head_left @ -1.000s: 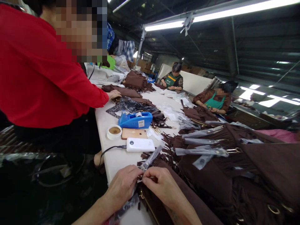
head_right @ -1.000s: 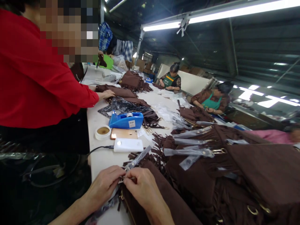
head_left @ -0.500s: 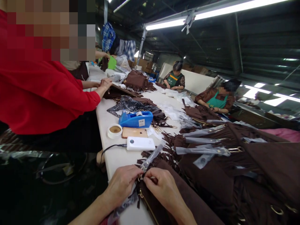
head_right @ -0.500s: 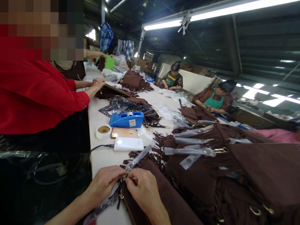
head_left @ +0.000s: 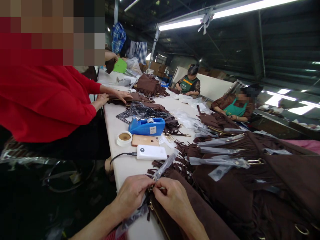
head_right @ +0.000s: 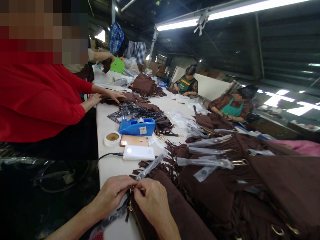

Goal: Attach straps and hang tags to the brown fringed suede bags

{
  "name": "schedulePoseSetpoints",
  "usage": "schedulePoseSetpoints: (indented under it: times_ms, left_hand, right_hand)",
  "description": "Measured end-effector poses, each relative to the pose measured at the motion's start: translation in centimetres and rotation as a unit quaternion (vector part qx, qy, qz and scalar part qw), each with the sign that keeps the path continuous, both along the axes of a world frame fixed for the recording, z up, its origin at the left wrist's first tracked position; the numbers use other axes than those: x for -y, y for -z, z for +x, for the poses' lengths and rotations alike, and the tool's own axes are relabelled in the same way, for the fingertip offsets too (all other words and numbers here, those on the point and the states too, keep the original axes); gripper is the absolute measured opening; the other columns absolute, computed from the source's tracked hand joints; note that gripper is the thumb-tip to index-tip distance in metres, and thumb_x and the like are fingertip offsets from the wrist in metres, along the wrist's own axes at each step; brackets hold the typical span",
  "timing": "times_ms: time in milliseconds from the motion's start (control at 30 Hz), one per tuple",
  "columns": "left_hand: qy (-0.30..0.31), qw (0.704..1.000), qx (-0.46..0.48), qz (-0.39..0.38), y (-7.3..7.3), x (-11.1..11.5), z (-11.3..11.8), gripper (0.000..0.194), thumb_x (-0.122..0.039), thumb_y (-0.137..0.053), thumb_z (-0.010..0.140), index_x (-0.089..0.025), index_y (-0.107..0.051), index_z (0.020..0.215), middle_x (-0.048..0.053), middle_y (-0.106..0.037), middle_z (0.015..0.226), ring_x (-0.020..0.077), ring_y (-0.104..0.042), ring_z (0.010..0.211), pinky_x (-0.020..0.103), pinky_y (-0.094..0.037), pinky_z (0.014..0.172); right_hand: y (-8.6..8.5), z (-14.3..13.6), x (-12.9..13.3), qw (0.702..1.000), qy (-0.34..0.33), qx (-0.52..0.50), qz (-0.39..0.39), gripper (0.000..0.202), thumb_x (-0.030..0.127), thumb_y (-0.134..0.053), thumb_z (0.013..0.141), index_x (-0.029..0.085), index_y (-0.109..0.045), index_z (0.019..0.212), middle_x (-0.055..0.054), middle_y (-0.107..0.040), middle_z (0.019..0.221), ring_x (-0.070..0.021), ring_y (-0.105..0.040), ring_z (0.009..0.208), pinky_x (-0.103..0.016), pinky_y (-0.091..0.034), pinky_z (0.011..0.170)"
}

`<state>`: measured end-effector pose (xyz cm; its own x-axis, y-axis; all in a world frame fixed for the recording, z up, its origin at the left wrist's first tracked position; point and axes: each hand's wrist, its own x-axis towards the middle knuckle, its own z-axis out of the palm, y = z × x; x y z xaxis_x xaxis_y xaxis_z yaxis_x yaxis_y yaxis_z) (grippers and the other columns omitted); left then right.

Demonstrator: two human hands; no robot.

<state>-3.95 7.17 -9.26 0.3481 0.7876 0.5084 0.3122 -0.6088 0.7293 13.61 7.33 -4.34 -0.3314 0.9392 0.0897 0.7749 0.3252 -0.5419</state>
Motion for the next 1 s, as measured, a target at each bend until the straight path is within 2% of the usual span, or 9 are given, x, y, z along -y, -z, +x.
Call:
schedulePoseSetpoints:
  times_ms: [167,667,833,1000]
  left_hand:
    - [0.002,1.000,0.010,-0.007,0.2,0.1,0.0,0.034,-0.010,-0.043,0.094,-0.024,-0.070,0.108,0.003,-0.074,0.094,0.0164,-0.068,0.087,0.024,-0.050,0.078]
    - [0.070,0.992,0.014,-0.103,-1.4,0.0,-0.3,0.046,0.001,-0.049,0.078,-0.023,-0.073,0.109,0.003,-0.073,0.098,0.0183,-0.066,0.093,0.027,-0.048,0.085]
    - [0.068,0.990,0.014,-0.125,-1.7,-0.2,-0.4,0.037,-0.003,-0.048,0.084,-0.021,-0.074,0.104,0.005,-0.073,0.097,0.0191,-0.065,0.093,0.027,-0.048,0.085]
    - [0.044,0.990,0.019,-0.129,-1.5,-0.2,-0.2,0.039,0.002,-0.046,0.078,-0.020,-0.071,0.098,0.003,-0.070,0.093,0.0176,-0.064,0.090,0.026,-0.047,0.082]
  right_hand:
    - [0.0,-0.3,-0.1,1.000,0.013,0.020,-0.011,0.018,0.013,-0.059,0.079,0.021,-0.062,0.062,0.003,-0.062,0.062,-0.0137,-0.054,0.060,-0.025,-0.025,0.057]
    - [0.6,-0.5,0.4,0.999,0.026,0.043,-0.005,0.020,0.012,-0.064,0.084,0.021,-0.065,0.065,0.001,-0.069,0.071,-0.0170,-0.063,0.069,-0.026,-0.029,0.060]
    - [0.8,-0.6,0.4,0.999,0.016,0.044,-0.002,0.020,0.012,-0.063,0.084,0.021,-0.065,0.067,0.000,-0.070,0.073,-0.0178,-0.064,0.072,-0.026,-0.030,0.062]
    - [0.2,-0.6,0.6,1.000,0.010,0.020,-0.010,0.019,0.013,-0.062,0.085,0.022,-0.067,0.069,0.001,-0.070,0.075,-0.0181,-0.064,0.074,-0.026,-0.032,0.063]
